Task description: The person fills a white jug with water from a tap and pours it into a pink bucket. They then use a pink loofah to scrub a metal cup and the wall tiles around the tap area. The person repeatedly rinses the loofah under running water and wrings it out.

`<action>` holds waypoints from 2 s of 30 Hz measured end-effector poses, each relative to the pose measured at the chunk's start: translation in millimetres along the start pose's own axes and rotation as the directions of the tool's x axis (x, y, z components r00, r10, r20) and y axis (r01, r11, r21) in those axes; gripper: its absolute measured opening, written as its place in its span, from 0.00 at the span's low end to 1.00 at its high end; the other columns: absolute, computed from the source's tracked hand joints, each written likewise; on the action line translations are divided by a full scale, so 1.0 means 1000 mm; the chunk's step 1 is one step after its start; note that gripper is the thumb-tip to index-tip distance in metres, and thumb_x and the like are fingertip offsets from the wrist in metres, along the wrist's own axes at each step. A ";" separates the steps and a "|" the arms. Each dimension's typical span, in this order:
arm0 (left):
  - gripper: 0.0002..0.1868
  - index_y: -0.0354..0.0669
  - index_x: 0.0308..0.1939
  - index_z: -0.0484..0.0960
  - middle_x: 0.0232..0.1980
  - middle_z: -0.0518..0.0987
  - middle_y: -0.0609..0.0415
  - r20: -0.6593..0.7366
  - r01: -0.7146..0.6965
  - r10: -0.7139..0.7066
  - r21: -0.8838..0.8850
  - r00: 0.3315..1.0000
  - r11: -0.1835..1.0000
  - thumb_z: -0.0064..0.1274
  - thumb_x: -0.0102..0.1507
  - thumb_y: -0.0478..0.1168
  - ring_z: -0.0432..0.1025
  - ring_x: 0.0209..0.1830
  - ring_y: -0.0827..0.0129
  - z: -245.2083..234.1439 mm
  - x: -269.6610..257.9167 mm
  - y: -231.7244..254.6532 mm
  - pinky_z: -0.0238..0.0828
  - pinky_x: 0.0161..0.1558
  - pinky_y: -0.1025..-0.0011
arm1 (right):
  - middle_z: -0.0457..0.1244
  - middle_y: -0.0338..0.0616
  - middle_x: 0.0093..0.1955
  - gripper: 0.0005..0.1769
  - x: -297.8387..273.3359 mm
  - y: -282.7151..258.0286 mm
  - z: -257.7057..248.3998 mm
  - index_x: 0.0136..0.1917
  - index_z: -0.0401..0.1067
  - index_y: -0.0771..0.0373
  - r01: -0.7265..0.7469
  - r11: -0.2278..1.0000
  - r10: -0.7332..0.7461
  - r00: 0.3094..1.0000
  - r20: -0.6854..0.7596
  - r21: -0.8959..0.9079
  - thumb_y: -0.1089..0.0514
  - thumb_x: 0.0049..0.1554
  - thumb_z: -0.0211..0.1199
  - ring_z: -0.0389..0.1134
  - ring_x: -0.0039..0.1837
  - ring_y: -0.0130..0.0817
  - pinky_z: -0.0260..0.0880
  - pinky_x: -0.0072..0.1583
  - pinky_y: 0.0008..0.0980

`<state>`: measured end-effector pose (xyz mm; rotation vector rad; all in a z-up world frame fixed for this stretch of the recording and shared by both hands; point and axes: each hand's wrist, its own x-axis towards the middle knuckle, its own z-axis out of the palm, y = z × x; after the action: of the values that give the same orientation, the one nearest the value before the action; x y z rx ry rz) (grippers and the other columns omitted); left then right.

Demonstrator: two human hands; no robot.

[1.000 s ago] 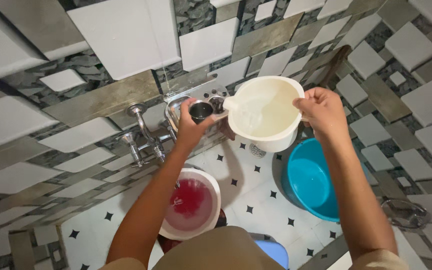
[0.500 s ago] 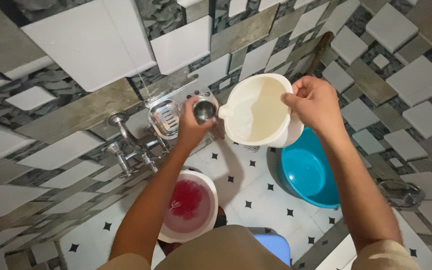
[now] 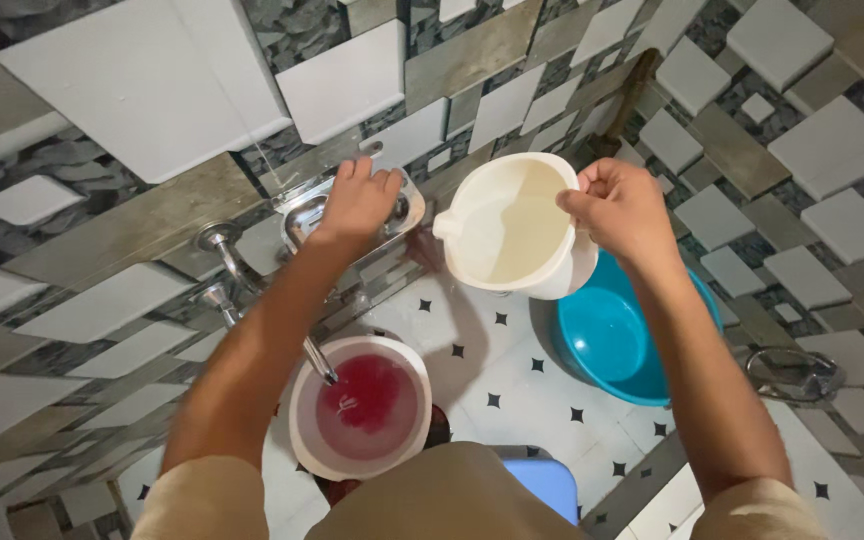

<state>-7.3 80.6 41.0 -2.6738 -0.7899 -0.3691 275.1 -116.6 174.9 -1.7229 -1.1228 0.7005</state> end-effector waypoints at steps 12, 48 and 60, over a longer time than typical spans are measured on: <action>0.37 0.45 0.66 0.69 0.64 0.73 0.46 0.038 0.278 -0.307 -0.545 0.951 0.791 0.60 0.53 0.29 0.66 0.68 0.49 -0.009 0.008 -0.001 0.62 0.65 0.55 | 0.64 0.38 0.30 0.06 0.004 0.006 0.001 0.39 0.70 0.65 -0.031 0.999 0.031 1.000 -0.002 0.042 0.64 0.53 0.67 0.61 0.30 0.19 0.55 0.31 0.22; 0.22 0.38 0.58 0.76 0.49 0.82 0.49 0.576 0.271 -0.363 -0.736 0.732 -0.620 0.44 0.70 0.51 0.79 0.44 0.62 -0.005 -0.039 0.059 0.78 0.49 0.63 | 0.60 0.31 0.30 0.07 0.015 0.084 0.041 0.38 0.69 0.62 -0.026 0.930 0.015 0.999 0.033 0.366 0.66 0.54 0.66 0.56 0.31 0.17 0.54 0.33 0.23; 0.13 0.39 0.52 0.76 0.42 0.80 0.52 0.664 0.398 -0.272 -0.673 0.697 -0.623 0.50 0.69 0.43 0.76 0.37 0.68 0.032 -0.150 0.063 0.75 0.39 0.67 | 0.61 0.32 0.35 0.14 -0.105 0.130 0.119 0.43 0.67 0.63 -0.068 0.997 0.063 0.977 0.204 0.020 0.55 0.58 0.71 0.59 0.38 0.19 0.60 0.38 0.25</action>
<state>-88.5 -28.9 -53.1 -3.2128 -2.8287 -2.2726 181.9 -184.4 5.2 -1.7004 -1.1934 0.9467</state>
